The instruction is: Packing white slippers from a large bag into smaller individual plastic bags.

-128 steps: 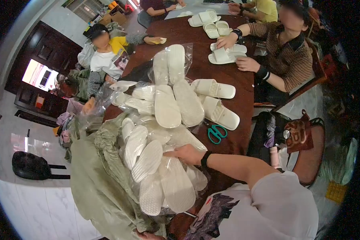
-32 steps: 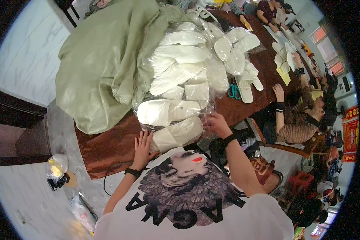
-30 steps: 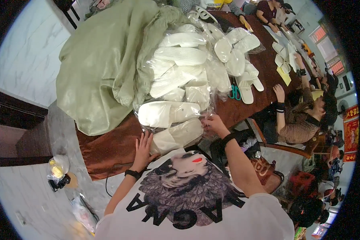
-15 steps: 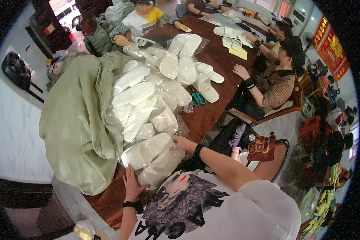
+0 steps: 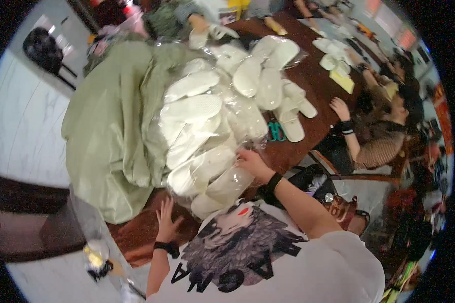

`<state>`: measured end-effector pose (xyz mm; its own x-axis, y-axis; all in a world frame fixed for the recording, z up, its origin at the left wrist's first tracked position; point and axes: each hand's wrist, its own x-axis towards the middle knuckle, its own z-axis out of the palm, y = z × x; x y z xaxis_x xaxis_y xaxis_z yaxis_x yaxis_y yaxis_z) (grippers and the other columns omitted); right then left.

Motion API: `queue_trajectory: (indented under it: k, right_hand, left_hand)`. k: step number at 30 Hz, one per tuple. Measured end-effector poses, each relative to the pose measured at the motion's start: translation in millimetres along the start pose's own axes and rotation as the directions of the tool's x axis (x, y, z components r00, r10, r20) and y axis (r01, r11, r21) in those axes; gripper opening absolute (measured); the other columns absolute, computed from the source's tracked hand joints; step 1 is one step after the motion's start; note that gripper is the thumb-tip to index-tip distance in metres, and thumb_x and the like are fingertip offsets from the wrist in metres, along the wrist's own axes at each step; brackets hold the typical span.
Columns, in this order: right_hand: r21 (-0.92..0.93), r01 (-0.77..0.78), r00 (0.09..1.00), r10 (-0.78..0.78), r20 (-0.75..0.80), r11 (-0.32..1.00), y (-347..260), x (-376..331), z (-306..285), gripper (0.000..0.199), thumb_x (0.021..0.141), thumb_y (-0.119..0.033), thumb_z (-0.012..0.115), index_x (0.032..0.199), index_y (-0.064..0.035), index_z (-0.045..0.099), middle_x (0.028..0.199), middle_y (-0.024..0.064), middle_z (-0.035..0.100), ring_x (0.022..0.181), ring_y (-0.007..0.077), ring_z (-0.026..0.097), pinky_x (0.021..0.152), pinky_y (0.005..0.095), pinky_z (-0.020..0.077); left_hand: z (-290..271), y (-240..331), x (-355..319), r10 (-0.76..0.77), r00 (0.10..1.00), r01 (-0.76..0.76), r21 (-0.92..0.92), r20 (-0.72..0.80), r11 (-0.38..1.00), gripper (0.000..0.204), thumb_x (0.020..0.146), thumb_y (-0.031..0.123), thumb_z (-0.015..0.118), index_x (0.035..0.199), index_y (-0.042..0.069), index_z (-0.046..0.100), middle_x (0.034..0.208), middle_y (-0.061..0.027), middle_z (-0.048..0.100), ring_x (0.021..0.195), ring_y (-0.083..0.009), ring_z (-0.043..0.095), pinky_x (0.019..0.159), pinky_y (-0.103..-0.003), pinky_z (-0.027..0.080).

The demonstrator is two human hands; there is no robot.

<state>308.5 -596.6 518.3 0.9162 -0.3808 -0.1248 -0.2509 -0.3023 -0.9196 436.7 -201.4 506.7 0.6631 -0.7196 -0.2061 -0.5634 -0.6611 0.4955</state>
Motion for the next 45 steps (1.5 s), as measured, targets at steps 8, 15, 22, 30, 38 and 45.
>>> queue_trajectory:
  k: [8, 15, 22, 30, 38, 45]
  right_hand:
    - [0.505, -0.155, 0.979, 0.064, 0.193, 0.849, 2.2, 11.5, 20.7, 0.040, 0.087, -0.006, 0.059, 0.126, -0.0014, 0.052, 0.117, 0.0054, 0.059, 0.106, 0.0122, 0.054, 0.092, 0.0278, 0.0444]
    - [0.388, 0.014, 0.994, -0.055, 0.096, 0.922, -5.3, 8.8, 25.0, 0.039, 0.089, -0.016, 0.059, 0.125, -0.0020, 0.050, 0.113, 0.0085, 0.061, 0.103, 0.0142, 0.056, 0.089, 0.0299, 0.0446]
    - [-0.156, -0.056, 0.995, 0.043, -0.088, 0.986, -44.0, 1.9, 41.1, 0.031, 0.090, -0.027, 0.059, 0.097, 0.0017, 0.050, 0.086, 0.0249, 0.062, 0.080, 0.0401, 0.062, 0.068, 0.0443, 0.0461]
    - [-0.214, -0.158, 0.984, 0.136, -0.114, 0.964, -27.1, -10.0, 40.8, 0.033, 0.089, -0.026, 0.060, 0.105, 0.0014, 0.053, 0.087, 0.0216, 0.063, 0.078, 0.0367, 0.062, 0.066, 0.0413, 0.0475]
    - [-0.019, -0.300, 0.924, 0.295, 0.245, 0.954, -12.2, -30.2, 42.3, 0.052, 0.083, -0.026, 0.068, 0.128, -0.0050, 0.051, 0.113, 0.0129, 0.064, 0.096, 0.0247, 0.062, 0.083, 0.0371, 0.0470]
    - [-0.095, -0.104, 0.903, 0.134, 0.408, 0.990, 2.9, -35.7, 40.0, 0.053, 0.081, -0.016, 0.069, 0.130, -0.0044, 0.051, 0.116, 0.0140, 0.063, 0.107, 0.0214, 0.058, 0.093, 0.0340, 0.0449]
  left_hand:
    - [30.8, 89.7, 28.4, -0.728, 0.674, 0.031, -0.980, -0.125, 0.198, 0.047, 0.101, 0.038, 0.041, 0.129, 0.000, 0.046, 0.114, -0.0109, 0.057, 0.084, -0.0164, 0.056, 0.073, -0.028, 0.049]
    - [65.4, 50.7, 24.0, -0.711, 0.642, -0.009, -0.931, -0.286, 0.366, 0.043, 0.101, 0.030, 0.042, 0.122, -0.007, 0.050, 0.117, -0.0125, 0.055, 0.101, -0.0204, 0.053, 0.089, -0.033, 0.043]
    - [35.7, 45.5, 32.0, -0.679, 0.563, -0.063, -0.843, -0.472, 0.534, 0.026, 0.101, 0.019, 0.044, 0.087, -0.002, 0.048, 0.082, -0.0018, 0.050, 0.077, -0.0126, 0.044, 0.070, -0.030, 0.043]
    - [50.6, -7.6, 19.4, -0.615, 0.711, 0.029, -0.859, -0.342, 0.511, 0.026, 0.100, 0.018, 0.046, 0.082, 0.000, 0.051, 0.073, 0.0025, 0.047, 0.066, -0.0084, 0.039, 0.059, -0.026, 0.036]
    - [58.6, -10.1, 23.9, -0.632, 0.678, 0.018, -0.851, -0.375, 0.525, 0.027, 0.100, 0.017, 0.047, 0.077, 0.002, 0.052, 0.066, 0.0032, 0.047, 0.058, -0.0091, 0.040, 0.052, -0.027, 0.035]
    - [55.6, 1.4, 26.0, -0.538, 0.651, 0.040, -0.683, -0.536, 0.729, 0.025, 0.098, 0.016, 0.049, 0.085, -0.004, 0.056, 0.067, -0.0110, 0.054, 0.060, -0.0187, 0.043, 0.059, -0.033, 0.041]
